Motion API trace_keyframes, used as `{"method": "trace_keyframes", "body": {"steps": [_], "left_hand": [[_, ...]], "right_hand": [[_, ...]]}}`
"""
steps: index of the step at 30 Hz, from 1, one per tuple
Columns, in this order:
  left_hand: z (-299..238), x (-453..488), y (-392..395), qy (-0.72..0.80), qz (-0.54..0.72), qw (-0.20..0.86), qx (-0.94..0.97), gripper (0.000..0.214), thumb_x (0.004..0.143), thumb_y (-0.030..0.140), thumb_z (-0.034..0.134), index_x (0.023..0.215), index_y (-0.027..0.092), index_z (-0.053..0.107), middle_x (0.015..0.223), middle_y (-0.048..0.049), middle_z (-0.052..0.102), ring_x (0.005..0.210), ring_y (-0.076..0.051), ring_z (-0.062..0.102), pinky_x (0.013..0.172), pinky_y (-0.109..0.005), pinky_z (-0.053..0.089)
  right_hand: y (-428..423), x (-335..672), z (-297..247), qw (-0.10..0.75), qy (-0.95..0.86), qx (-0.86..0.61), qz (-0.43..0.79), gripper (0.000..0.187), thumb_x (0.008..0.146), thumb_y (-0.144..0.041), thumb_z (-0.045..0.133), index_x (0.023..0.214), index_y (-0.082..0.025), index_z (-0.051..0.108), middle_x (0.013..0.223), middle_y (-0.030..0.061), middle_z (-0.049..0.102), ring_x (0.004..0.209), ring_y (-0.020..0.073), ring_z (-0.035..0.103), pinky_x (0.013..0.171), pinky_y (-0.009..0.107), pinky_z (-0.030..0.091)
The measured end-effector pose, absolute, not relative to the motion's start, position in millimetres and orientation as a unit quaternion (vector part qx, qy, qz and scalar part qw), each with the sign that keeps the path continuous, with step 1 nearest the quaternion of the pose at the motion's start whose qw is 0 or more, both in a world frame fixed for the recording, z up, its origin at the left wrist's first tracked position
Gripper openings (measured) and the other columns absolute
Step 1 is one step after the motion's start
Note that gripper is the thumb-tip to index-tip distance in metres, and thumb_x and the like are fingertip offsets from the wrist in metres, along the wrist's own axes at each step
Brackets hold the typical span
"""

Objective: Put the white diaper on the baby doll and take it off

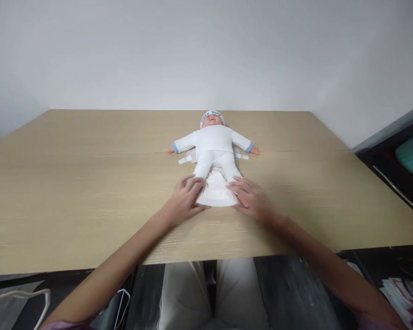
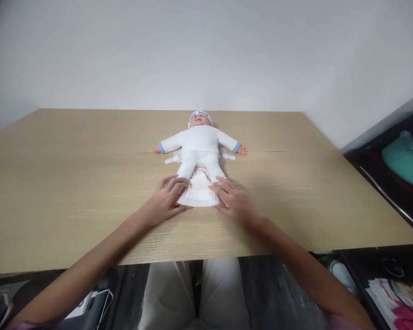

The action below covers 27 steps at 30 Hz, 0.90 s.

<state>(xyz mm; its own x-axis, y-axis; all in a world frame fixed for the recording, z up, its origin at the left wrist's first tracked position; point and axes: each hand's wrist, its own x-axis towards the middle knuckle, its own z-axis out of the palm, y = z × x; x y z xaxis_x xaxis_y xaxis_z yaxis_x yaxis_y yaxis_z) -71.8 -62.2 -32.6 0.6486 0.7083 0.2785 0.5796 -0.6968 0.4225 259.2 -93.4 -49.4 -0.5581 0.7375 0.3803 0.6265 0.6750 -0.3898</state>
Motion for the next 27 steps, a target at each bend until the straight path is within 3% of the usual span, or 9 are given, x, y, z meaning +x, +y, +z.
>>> {"method": "trace_keyframes", "body": {"steps": [3, 5, 8, 10, 13, 16, 18, 22, 27], "left_hand": [[-34, -62, -59, 0.384, 0.240, 0.141, 0.880, 0.022, 0.107, 0.038, 0.058, 0.120, 0.025, 0.069, 0.136, -0.0129, 0.071, 0.134, -0.037, 0.059, 0.122, -0.059, 0.040], [-28, -60, -47, 0.406, 0.263, 0.179, 0.857, 0.026, 0.110, 0.043, 0.052, 0.109, 0.025, 0.072, 0.122, -0.0110, 0.075, 0.118, -0.035, 0.064, 0.114, -0.057, 0.045], [-14, -57, -13, 0.425, 0.321, 0.238, 0.812, 0.038, 0.110, 0.055, 0.051, 0.106, 0.025, 0.073, 0.118, -0.0095, 0.073, 0.114, -0.032, 0.065, 0.108, -0.050, 0.050], [-7, -53, 17, 0.419, 0.367, 0.257, 0.790, 0.041, 0.108, 0.058, 0.052, 0.108, 0.023, 0.073, 0.124, -0.0093, 0.071, 0.123, -0.031, 0.064, 0.112, -0.047, 0.048], [-2, -42, 65, 0.425, 0.414, 0.292, 0.751, 0.046, 0.104, 0.065, 0.055, 0.097, 0.022, 0.070, 0.116, -0.0091, 0.072, 0.121, -0.032, 0.063, 0.116, -0.046, 0.046], [-5, -27, 103, 0.443, 0.435, 0.401, 0.673, 0.050, 0.096, 0.071, 0.066, 0.094, 0.021, 0.067, 0.108, -0.0091, 0.075, 0.117, -0.033, 0.066, 0.113, -0.045, 0.049], [-10, -20, 118, 0.432, 0.448, 0.493, 0.608, 0.051, 0.090, 0.069, 0.073, 0.106, 0.020, 0.070, 0.117, -0.0112, 0.078, 0.122, -0.033, 0.068, 0.115, -0.045, 0.050], [-25, -20, 114, 0.415, 0.439, 0.597, 0.528, 0.064, 0.085, 0.068, 0.080, 0.123, 0.017, 0.074, 0.130, -0.0163, 0.080, 0.129, -0.036, 0.071, 0.116, -0.047, 0.053], [-34, -38, 76, 0.415, 0.383, 0.614, 0.552, 0.072, 0.087, 0.081, 0.073, 0.118, 0.016, 0.078, 0.112, -0.0144, 0.083, 0.113, -0.035, 0.077, 0.103, -0.046, 0.059]], "right_hand": [[-89, 252, -47, 0.292, -0.851, -0.423, 0.110, 0.026, 0.108, -0.027, 0.058, 0.123, -0.031, 0.078, 0.136, 0.0096, 0.076, 0.145, 0.0369, 0.063, 0.120, 0.062, 0.054], [-75, 252, -40, 0.316, -0.829, -0.441, 0.138, 0.024, 0.110, -0.033, 0.054, 0.110, -0.029, 0.078, 0.120, 0.0108, 0.078, 0.123, 0.0365, 0.072, 0.110, 0.059, 0.059], [-39, 250, -28, 0.372, -0.791, -0.454, 0.173, 0.032, 0.112, -0.045, 0.050, 0.104, -0.024, 0.073, 0.108, 0.0119, 0.073, 0.105, 0.0323, 0.068, 0.105, 0.051, 0.058], [-7, 246, -22, 0.421, -0.762, -0.460, 0.175, 0.035, 0.112, -0.050, 0.048, 0.105, -0.024, 0.070, 0.111, 0.0112, 0.070, 0.110, 0.0303, 0.065, 0.110, 0.047, 0.055], [47, 238, -19, 0.456, -0.720, -0.489, 0.186, 0.033, 0.110, -0.051, 0.048, 0.099, -0.026, 0.066, 0.107, 0.0072, 0.068, 0.107, 0.0272, 0.064, 0.111, 0.046, 0.054], [95, 230, -23, 0.445, -0.661, -0.529, 0.292, 0.030, 0.109, -0.047, 0.051, 0.099, -0.023, 0.065, 0.103, 0.0047, 0.072, 0.103, 0.0239, 0.065, 0.108, 0.042, 0.056], [115, 227, -27, 0.430, -0.631, -0.527, 0.372, 0.033, 0.111, -0.047, 0.051, 0.107, -0.018, 0.067, 0.105, 0.0057, 0.076, 0.106, 0.0216, 0.066, 0.108, 0.039, 0.056], [112, 232, -38, 0.413, -0.620, -0.504, 0.437, 0.043, 0.110, -0.058, 0.054, 0.111, -0.017, 0.069, 0.111, 0.0078, 0.080, 0.107, 0.0210, 0.069, 0.105, 0.036, 0.059], [66, 246, -42, 0.396, -0.637, -0.486, 0.448, 0.047, 0.101, -0.070, 0.063, 0.108, -0.025, 0.073, 0.115, 0.0065, 0.082, 0.111, 0.0286, 0.074, 0.099, 0.042, 0.063]]}}
